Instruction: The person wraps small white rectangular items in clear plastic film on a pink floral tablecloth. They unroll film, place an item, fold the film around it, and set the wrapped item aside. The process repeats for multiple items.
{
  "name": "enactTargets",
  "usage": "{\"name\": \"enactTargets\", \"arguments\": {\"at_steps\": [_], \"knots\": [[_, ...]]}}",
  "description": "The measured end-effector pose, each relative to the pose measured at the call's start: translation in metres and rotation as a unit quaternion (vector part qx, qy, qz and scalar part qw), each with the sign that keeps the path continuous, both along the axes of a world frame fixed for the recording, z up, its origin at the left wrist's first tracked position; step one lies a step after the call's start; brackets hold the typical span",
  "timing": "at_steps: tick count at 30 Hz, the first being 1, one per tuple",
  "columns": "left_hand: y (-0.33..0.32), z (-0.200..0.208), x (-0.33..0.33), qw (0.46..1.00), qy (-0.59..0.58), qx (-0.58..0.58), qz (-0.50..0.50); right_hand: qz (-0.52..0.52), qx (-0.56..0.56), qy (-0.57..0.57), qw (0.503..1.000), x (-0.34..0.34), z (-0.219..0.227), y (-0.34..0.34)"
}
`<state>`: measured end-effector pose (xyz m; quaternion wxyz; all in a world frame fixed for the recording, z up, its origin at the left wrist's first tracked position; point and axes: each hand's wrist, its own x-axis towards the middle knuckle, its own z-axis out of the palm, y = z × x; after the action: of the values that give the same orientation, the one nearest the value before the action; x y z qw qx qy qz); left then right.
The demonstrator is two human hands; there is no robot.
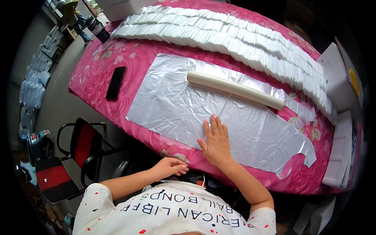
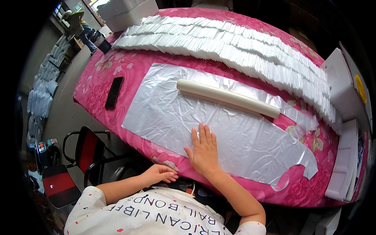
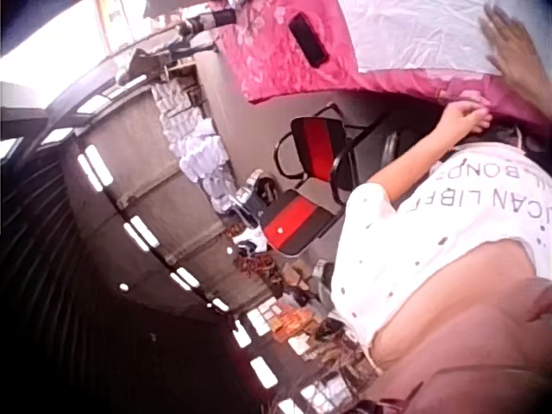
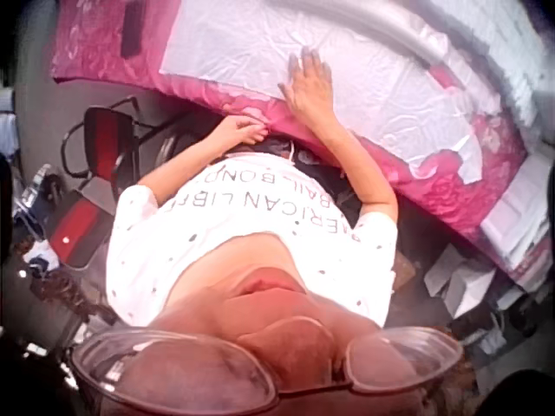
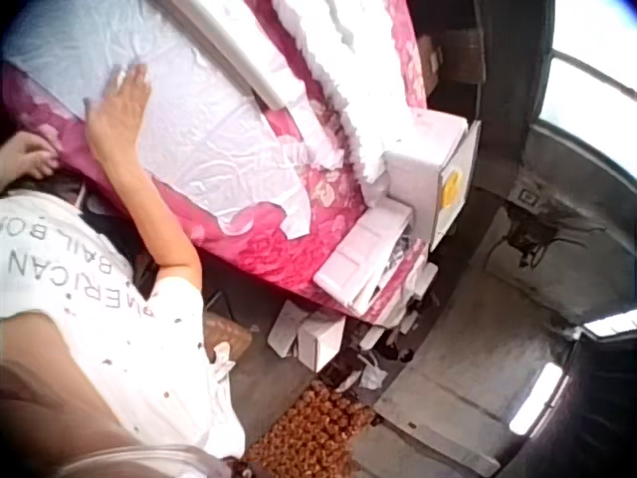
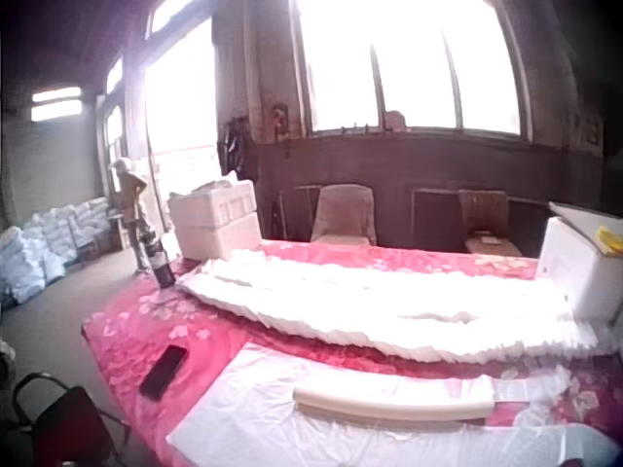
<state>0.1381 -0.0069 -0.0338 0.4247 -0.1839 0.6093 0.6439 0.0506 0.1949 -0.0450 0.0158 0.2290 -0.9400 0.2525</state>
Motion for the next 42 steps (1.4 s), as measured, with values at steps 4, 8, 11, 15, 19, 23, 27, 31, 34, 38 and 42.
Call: {"name": "enactTargets", "arguments": {"at_steps": [4, 8, 11, 15, 19, 23, 27, 31, 34, 38, 42], "knots": [[0.0, 0.0, 0.012, 0.985, -0.086, 0.034, 0.144, 0.105, -0.075, -0.113, 0.985, 0.046, 0.008, -0.041], [-0.01, 0.005, 0.007, 0.984, 0.147, -0.106, -0.01, 0.16, -0.074, -0.092, 0.98, 0.052, 0.021, -0.044], [-0.008, 0.045, -0.01, 0.894, 0.357, -0.218, -0.162, 0.191, -0.068, -0.012, 0.979, 0.04, 0.047, -0.014], [0.004, 0.057, -0.031, 0.822, 0.462, -0.249, -0.222, 0.174, -0.085, 0.045, 0.98, 0.028, 0.053, 0.027], [0.034, 0.046, -0.058, 0.753, 0.594, -0.221, -0.177, 0.072, -0.186, -0.028, 0.979, 0.024, 0.04, 0.087], [0.038, 0.034, -0.071, 0.686, 0.635, -0.285, -0.21, -0.147, -0.266, -0.042, 0.952, 0.02, 0.046, 0.156], [0.037, 0.016, -0.077, 0.651, 0.61, -0.358, -0.276, -0.323, -0.326, 0.003, 0.888, 0.02, 0.034, 0.263], [0.027, 0.001, -0.072, 0.636, 0.605, -0.376, -0.296, -0.434, -0.473, 0.064, 0.764, 0.0, 0.038, 0.387], [0.026, -0.002, -0.073, 0.633, 0.605, -0.379, -0.299, -0.496, -0.449, 0.133, 0.731, -0.013, 0.047, 0.475], [0.022, -0.004, -0.072, 0.633, 0.596, -0.397, -0.296, -0.541, -0.319, 0.218, 0.748, -0.065, 0.059, 0.533], [0.023, -0.005, -0.074, 0.637, 0.6, -0.387, -0.291, -0.574, -0.164, 0.238, 0.766, -0.12, 0.065, 0.566]]}}
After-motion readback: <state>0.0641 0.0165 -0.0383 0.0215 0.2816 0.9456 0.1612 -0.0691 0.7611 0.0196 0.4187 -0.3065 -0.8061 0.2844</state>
